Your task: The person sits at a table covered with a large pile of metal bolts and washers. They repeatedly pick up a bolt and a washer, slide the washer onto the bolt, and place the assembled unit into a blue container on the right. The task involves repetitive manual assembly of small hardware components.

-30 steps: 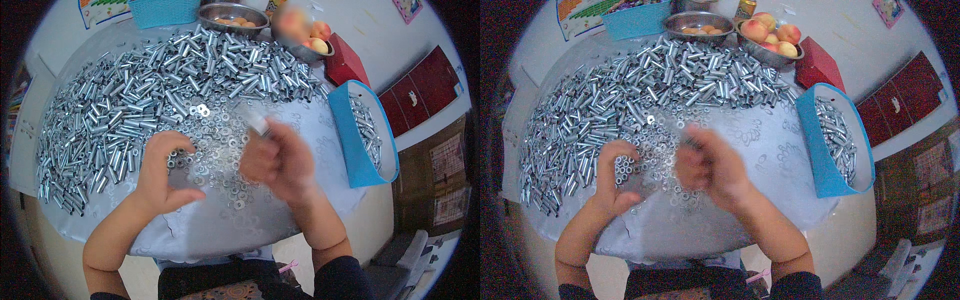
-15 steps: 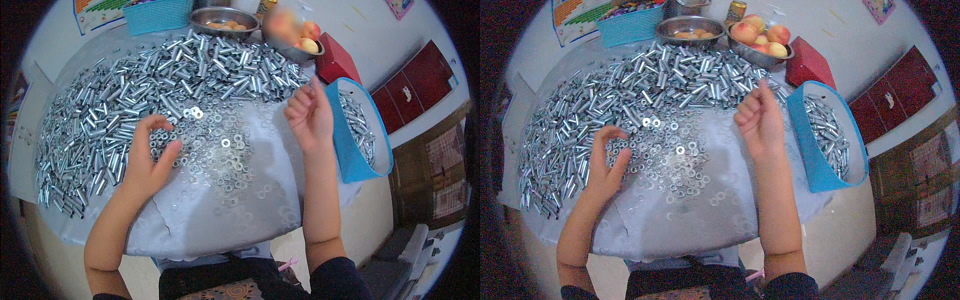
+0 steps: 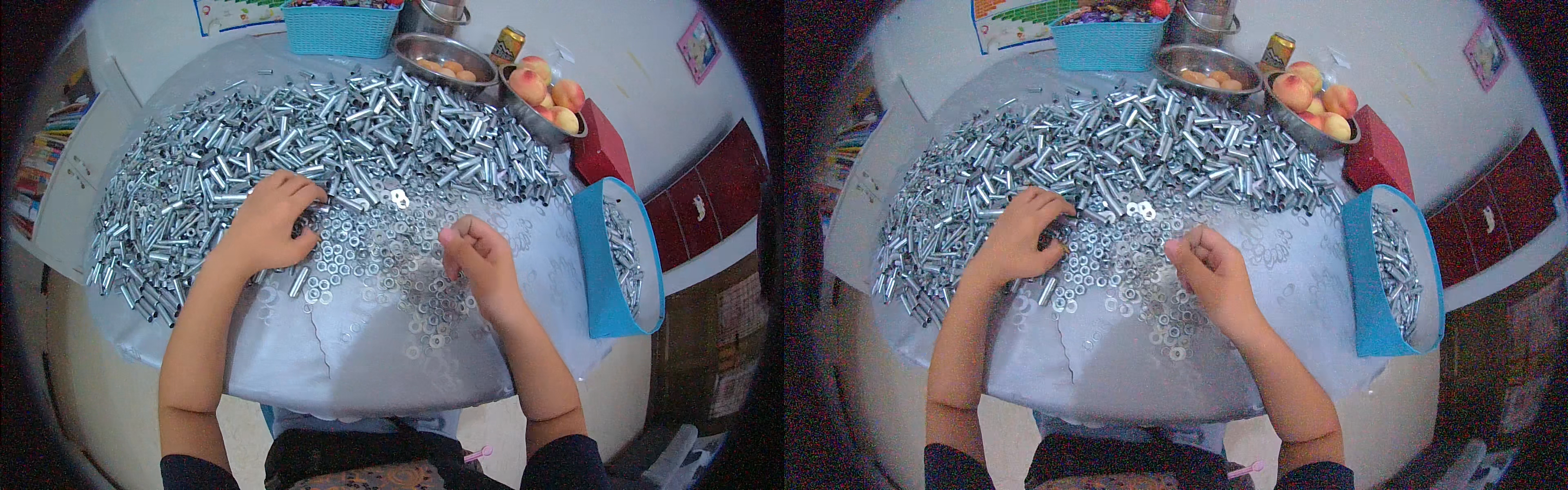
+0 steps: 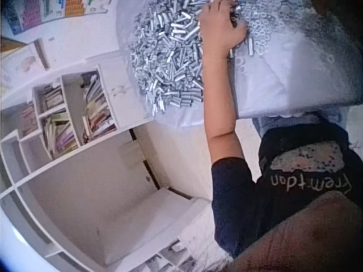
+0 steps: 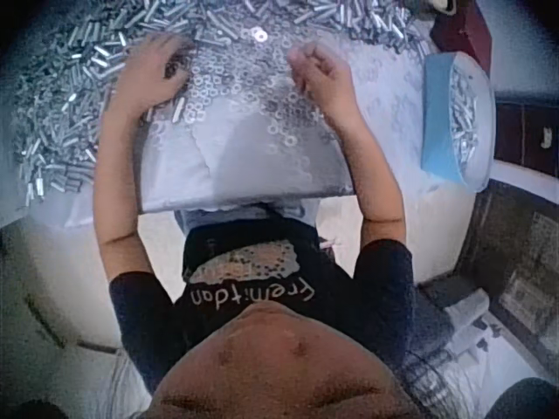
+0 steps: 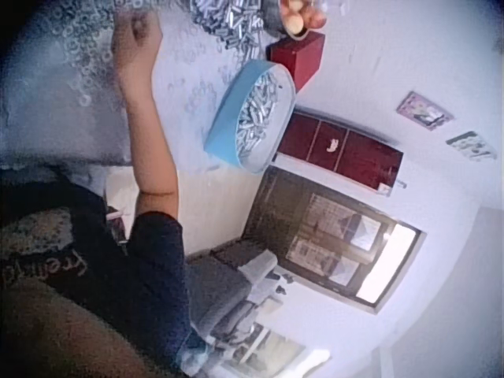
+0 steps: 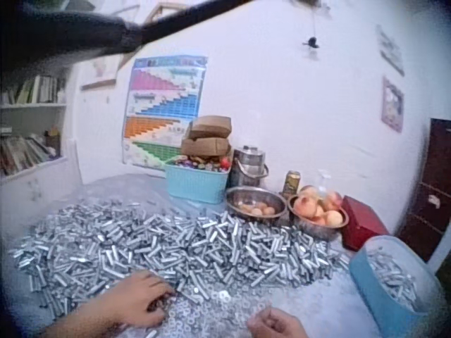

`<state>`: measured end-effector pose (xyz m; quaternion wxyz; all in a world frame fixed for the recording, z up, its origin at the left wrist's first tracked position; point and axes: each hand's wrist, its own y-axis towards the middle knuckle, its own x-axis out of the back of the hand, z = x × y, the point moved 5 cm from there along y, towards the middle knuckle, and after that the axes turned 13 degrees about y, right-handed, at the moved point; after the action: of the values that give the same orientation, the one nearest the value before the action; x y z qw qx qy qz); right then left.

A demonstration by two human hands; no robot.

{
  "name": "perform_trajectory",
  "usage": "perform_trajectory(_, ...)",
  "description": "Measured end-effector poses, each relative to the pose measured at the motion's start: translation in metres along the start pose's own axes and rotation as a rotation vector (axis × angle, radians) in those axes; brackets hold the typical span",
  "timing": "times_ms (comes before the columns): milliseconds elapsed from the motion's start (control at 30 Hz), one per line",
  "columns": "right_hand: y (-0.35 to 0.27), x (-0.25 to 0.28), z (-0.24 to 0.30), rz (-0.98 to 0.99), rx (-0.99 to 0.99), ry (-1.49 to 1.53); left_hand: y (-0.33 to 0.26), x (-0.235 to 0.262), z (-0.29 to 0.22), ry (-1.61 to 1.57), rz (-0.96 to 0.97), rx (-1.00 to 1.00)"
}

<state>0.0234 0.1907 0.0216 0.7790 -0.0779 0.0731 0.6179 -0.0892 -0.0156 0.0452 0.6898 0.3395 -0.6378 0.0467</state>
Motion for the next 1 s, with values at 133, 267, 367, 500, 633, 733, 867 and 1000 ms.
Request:
perform_trajectory(133,-0.007,-0.010,0.009,0.004,0.292,-0.446,0.000,-0.009,0.005,-0.012,0.035,0.043)
perform_trajectory(267,-0.013,-0.021,0.013,0.129,0.318,-0.771,-0.001,-0.012,0.006,0.015,0.011,0.039)
perform_trajectory(367,-0.017,-0.026,0.016,0.131,0.300,-0.767,-0.003,-0.010,0.004,0.029,-0.006,0.005)
perform_trajectory(500,-0.019,-0.028,0.019,0.192,0.340,-0.834,-0.002,-0.008,0.001,0.053,-0.010,0.001)
perform_trajectory(633,-0.019,-0.027,0.017,0.208,0.330,-0.855,-0.001,-0.006,-0.004,0.088,-0.085,-0.026)
perform_trajectory(733,-0.019,-0.025,0.018,0.133,0.334,-0.755,0.002,-0.003,-0.010,-0.143,-0.129,0.037)
perform_trajectory(867,-0.020,-0.031,0.025,0.111,0.460,-0.565,-0.004,-0.016,-0.045,-0.883,0.065,0.363)
perform_trajectory(1000,-0.023,-0.030,0.019,0.152,0.355,-0.431,-0.012,-0.027,-0.075,-1.228,0.285,0.439)
